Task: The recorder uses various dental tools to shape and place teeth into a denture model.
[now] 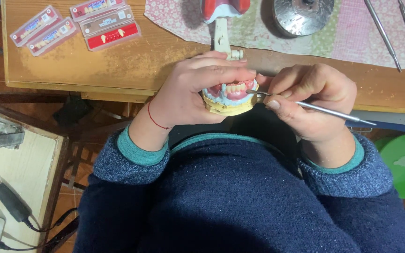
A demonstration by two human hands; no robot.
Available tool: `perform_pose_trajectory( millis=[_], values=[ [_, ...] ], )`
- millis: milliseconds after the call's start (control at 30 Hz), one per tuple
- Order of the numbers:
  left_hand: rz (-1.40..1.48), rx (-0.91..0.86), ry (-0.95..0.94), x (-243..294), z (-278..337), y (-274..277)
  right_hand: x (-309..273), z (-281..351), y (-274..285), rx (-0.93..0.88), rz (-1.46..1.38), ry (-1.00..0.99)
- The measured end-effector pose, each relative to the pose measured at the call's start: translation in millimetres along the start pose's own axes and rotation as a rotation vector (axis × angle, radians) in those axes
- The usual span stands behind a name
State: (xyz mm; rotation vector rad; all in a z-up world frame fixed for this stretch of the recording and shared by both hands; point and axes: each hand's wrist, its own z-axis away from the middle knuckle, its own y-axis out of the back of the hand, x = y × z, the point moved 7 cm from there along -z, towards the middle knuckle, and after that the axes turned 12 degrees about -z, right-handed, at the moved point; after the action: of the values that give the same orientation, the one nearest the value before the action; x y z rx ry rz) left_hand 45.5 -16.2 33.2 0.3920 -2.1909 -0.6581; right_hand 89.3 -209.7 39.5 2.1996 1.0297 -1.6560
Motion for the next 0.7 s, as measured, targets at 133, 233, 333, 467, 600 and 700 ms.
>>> perform_pose_trajectory(
  millis=[133, 233, 333, 467, 600, 700],
  values=[
    [-0.003, 0.002, -0.002, -0.5, 0.5, -0.2, -1.3, 2.3, -1.4, -0.019, 0.053, 0.030],
    [-0.011, 0.005, -0.008, 0.0, 0.4, -0.1, -0.7, 3.8, -1.9, -0.010, 0.053, 0.022],
    [-0.002, -0.002, -0.006, 0.5, 0.1, 0.0, -3.7, 3.1, -5.5, -0.025, 0.096, 0.055],
    [0.001, 0.002, -0.010, 0.8, -0.2, 0.6, -0.6, 8.2, -4.1, -0.061, 0.112, 0.104],
    [0.002, -0.002, -0.001, 1.8, -0.7, 1.2, 4.5, 15.0, -2.1, -0.068, 0.188, 0.172],
    [0.023, -0.006, -0.002, 1.4, -0.1, 1.8, -1.3, 9.6, -11.1, -0.065, 0.220, 0.221]
  ],
)
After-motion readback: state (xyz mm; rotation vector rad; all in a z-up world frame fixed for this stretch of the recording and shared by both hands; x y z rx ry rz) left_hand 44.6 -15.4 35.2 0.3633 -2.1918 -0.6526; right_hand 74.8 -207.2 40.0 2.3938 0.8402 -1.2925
